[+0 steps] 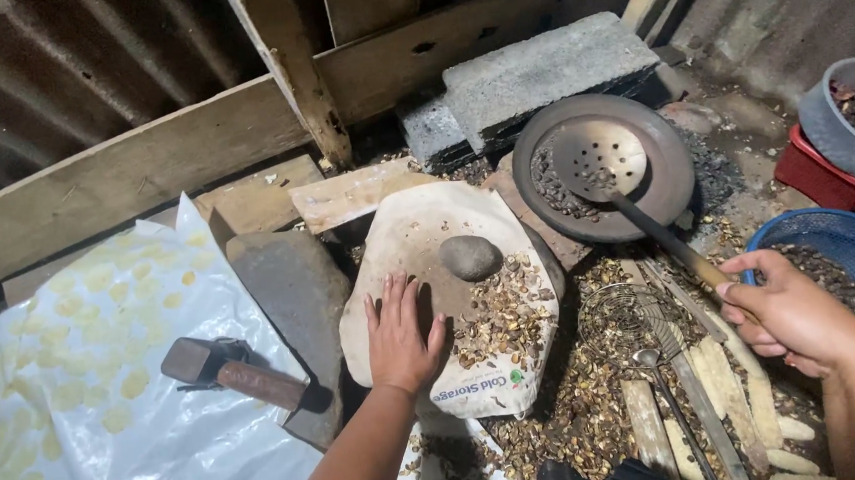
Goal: Cracking nuts with a stone, flattening dough circles with a mallet, and stirring nuts in a pan
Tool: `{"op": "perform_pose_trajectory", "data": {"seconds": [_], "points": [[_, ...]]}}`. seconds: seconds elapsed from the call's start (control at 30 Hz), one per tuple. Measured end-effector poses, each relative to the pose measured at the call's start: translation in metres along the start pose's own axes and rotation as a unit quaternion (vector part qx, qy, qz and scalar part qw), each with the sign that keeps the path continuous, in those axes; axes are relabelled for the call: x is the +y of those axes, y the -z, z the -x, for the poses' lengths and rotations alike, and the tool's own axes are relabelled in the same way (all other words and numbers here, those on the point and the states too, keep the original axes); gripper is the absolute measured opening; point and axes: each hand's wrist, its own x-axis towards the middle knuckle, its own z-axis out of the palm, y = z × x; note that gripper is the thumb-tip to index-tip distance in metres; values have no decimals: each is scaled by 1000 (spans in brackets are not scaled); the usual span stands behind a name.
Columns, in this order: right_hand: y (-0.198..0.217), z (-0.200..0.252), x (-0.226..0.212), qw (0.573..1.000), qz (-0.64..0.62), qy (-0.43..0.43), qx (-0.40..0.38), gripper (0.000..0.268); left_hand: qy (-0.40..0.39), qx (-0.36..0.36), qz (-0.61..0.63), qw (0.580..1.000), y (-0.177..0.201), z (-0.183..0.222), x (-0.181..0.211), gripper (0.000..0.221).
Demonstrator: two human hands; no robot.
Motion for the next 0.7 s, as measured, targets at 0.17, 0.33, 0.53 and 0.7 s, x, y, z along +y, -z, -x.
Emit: {"op": "perform_pose_trajectory", "data": {"seconds": [0.17, 0.33, 0.53, 0.7], "points": [[10, -15, 15, 999, -21, 26, -38, 35, -1, 18, 31, 999, 5, 0, 2, 61], [5, -7, 10, 1000, -20, 22, -7, 35, -9, 26, 30, 999, 5, -2, 3, 59], [-5, 0, 3, 1000, 14, 14, 15, 36, 0, 24, 32, 999, 5, -2, 3, 59], [-9, 1, 4, 1000, -15, 8, 15, 37, -1, 28, 32, 999, 4, -2, 2, 59]]}}
